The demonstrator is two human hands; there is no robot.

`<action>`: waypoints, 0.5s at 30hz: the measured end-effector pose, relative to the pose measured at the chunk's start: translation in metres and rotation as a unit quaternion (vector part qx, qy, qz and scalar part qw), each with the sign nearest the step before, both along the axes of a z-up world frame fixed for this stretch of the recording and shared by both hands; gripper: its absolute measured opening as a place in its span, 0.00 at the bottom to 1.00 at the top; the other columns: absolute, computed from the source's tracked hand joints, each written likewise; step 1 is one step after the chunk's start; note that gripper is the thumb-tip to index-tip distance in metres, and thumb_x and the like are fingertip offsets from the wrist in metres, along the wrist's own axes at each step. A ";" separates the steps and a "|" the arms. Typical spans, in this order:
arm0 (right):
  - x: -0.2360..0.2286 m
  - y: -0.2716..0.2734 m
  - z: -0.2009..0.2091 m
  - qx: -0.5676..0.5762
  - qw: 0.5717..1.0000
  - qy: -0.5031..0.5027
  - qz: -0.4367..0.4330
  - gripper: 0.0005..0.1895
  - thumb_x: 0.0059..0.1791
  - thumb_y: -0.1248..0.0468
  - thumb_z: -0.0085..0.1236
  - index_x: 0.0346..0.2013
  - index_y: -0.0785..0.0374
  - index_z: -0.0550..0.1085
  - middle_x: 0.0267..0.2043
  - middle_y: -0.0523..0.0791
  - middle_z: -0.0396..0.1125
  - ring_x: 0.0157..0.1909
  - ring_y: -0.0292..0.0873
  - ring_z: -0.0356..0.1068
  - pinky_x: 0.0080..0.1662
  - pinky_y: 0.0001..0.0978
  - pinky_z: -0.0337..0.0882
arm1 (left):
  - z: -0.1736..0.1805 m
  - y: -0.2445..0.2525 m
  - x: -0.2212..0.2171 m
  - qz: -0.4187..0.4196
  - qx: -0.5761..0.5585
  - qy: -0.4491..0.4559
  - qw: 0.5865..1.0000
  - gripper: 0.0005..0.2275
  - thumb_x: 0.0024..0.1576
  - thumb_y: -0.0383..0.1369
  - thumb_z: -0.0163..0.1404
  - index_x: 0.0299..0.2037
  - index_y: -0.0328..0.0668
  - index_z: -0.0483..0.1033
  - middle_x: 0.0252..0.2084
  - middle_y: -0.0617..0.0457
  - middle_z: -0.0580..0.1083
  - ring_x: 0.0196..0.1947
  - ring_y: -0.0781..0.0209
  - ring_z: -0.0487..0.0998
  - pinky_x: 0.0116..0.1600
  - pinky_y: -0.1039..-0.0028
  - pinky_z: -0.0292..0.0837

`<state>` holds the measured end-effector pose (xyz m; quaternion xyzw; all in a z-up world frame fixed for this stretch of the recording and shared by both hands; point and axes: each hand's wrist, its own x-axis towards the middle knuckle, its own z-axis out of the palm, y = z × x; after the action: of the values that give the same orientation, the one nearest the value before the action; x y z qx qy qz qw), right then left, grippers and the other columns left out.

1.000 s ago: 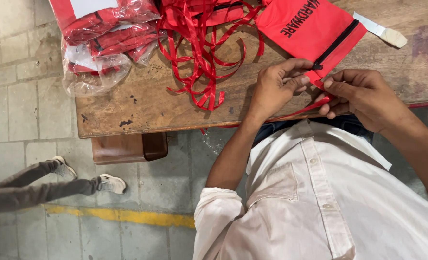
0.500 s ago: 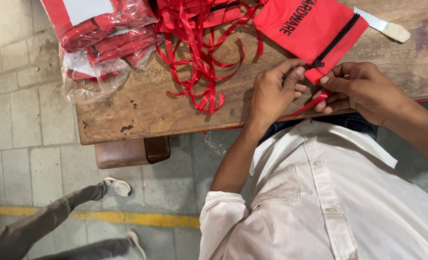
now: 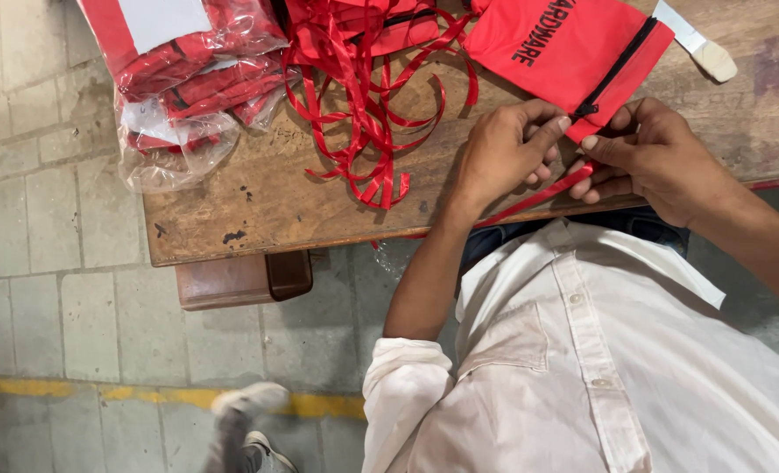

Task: The person ties red ribbons to small red pouches labeled HARDWARE. They retrieve ribbon from a drawer, cut it with a utility knife, and attach it to each pouch one at a time, repeating the process for multiple pouches.

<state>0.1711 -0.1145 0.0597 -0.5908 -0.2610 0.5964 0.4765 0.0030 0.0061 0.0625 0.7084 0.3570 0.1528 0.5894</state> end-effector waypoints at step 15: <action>0.006 0.004 -0.002 0.012 1.000 0.004 0.012 0.10 0.57 0.68 0.48 0.51 0.69 0.64 0.40 0.54 0.72 0.37 0.48 0.78 0.37 0.37 0.80 | -0.002 -0.001 0.004 -0.049 0.132 0.057 0.988 0.13 0.56 0.30 0.51 0.51 0.46 0.80 0.14 0.53 0.74 0.13 0.69 0.75 0.24 0.74 0.72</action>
<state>0.1768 -0.1103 0.0576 -0.5798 -0.2734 0.6010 0.4774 0.0069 0.0047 0.0606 0.8041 0.3317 0.1288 0.4763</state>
